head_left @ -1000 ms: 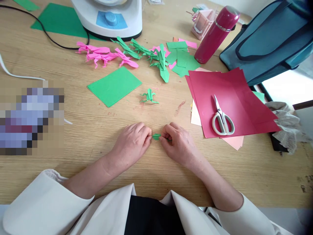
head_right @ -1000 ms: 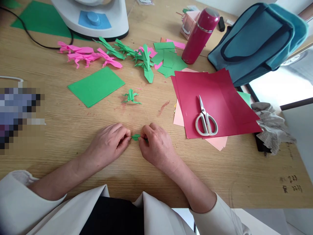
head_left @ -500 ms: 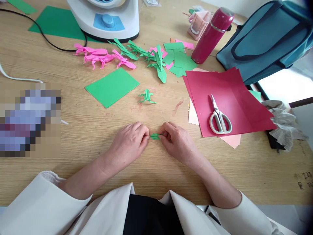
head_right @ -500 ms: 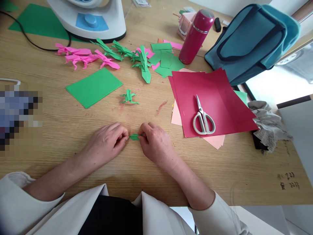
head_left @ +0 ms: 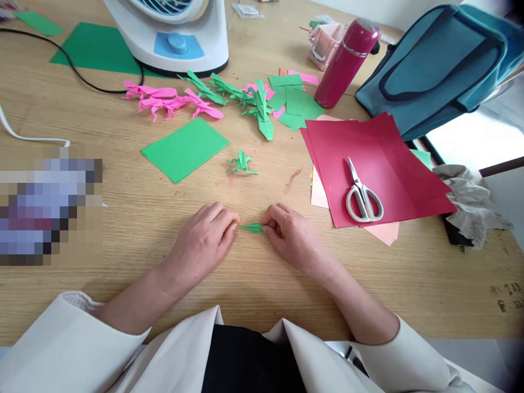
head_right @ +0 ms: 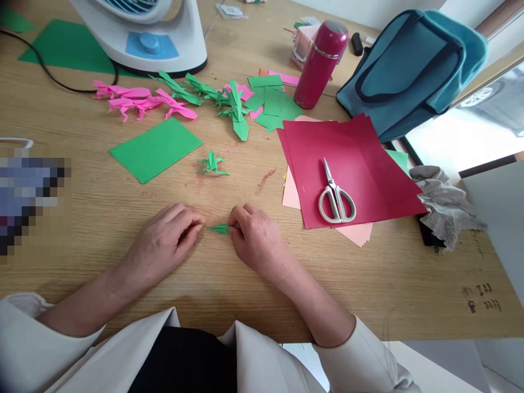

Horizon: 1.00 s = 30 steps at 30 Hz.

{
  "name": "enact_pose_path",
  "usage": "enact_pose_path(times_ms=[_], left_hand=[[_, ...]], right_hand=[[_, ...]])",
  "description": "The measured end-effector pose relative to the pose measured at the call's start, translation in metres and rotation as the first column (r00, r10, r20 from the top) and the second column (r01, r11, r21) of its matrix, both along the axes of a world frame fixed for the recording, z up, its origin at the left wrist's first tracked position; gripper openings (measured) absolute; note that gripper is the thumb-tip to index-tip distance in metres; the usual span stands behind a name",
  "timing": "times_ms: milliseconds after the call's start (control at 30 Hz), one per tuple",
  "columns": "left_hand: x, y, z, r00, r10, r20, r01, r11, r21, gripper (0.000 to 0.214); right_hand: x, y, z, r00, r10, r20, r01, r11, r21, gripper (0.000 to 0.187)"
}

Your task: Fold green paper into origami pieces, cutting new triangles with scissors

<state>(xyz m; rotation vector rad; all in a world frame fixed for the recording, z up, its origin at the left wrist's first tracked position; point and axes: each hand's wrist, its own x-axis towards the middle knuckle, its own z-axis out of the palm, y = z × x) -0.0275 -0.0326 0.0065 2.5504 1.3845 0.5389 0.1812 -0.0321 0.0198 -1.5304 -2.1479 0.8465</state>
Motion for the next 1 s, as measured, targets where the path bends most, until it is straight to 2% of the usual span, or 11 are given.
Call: enact_pose_path(times_ms=[100,200,300,433,633,733,867,933,1000], left_hand=[[-0.002,-0.012,-0.002,0.981,-0.187,-0.048,0.191,0.975,0.114,0.034],[-0.001,-0.022,-0.003,0.940,-0.290,-0.180,0.310,0.946,0.093,0.045],[0.002,-0.026,-0.001,0.929,-0.285,-0.235,0.301,0.953,0.038,0.047],[0.008,-0.027,0.003,0.934,-0.264,-0.242,0.281,0.959,0.037,0.045],[0.011,-0.030,-0.005,0.938,-0.272,-0.214,0.288,0.957,0.047,0.048],[0.012,-0.030,-0.006,0.938,-0.272,-0.215,0.290,0.955,0.055,0.049],[0.014,-0.029,-0.003,0.928,-0.274,-0.253,0.304,0.949,0.087,0.046],[0.015,-0.029,-0.002,0.925,-0.267,-0.270,0.303,0.948,0.101,0.045],[0.016,-0.029,-0.001,0.925,-0.254,-0.281,0.294,0.949,0.111,0.044]], right_hand=[[0.000,0.000,-0.001,1.000,0.001,0.004,-0.001,1.000,0.007,0.012],[0.001,0.000,-0.002,1.000,0.002,-0.001,-0.002,1.000,0.018,0.012],[0.001,0.000,-0.003,1.000,0.001,0.007,-0.001,0.999,0.034,0.012],[0.000,0.000,-0.003,1.000,-0.006,0.010,0.006,0.999,0.040,0.013],[0.002,0.001,-0.005,1.000,0.012,-0.008,-0.011,0.999,0.050,0.012],[0.011,0.000,-0.007,0.993,0.048,-0.108,-0.045,0.999,0.027,0.015],[0.027,-0.001,-0.009,0.959,0.017,-0.284,-0.020,1.000,-0.009,0.015],[0.032,-0.002,-0.009,0.961,0.050,-0.271,-0.041,0.998,0.042,0.015],[0.036,-0.003,-0.007,0.966,0.144,-0.213,-0.122,0.986,0.110,0.018]])
